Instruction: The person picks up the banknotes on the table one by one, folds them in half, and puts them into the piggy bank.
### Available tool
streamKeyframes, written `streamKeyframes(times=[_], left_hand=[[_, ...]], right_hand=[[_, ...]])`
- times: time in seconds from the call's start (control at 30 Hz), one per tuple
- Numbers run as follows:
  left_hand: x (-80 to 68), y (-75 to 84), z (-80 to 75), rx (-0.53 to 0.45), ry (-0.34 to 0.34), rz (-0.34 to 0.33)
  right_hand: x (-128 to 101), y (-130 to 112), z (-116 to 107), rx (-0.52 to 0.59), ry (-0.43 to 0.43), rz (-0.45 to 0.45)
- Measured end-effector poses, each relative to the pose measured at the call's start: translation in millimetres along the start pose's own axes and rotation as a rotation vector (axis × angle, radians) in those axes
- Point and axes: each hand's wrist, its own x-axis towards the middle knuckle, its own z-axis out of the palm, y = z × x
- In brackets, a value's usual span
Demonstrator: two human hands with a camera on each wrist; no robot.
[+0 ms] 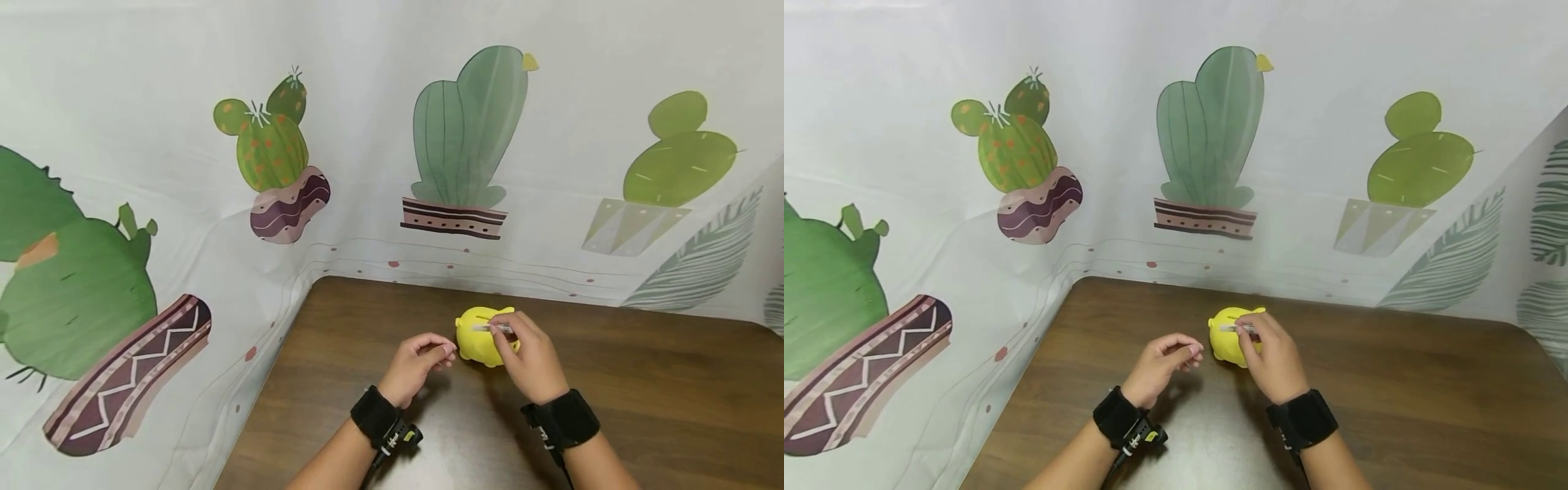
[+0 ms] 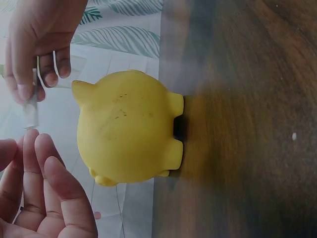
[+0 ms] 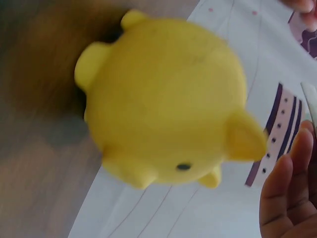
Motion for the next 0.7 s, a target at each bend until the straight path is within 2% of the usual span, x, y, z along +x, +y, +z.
streamKeyframes(times=[0.27,0.7], left_hand=[[-0.5,0.2,1.0,-0.004,0.005,-0.009],[-1.6,1.4,0.7,-0.011,-0.013,-0.008]], right_hand=[[13.0,20.2,-2.0,-0.038,0.022,0.027],[16.0,28.3,5.8,-0.102,-0.009,0.072]])
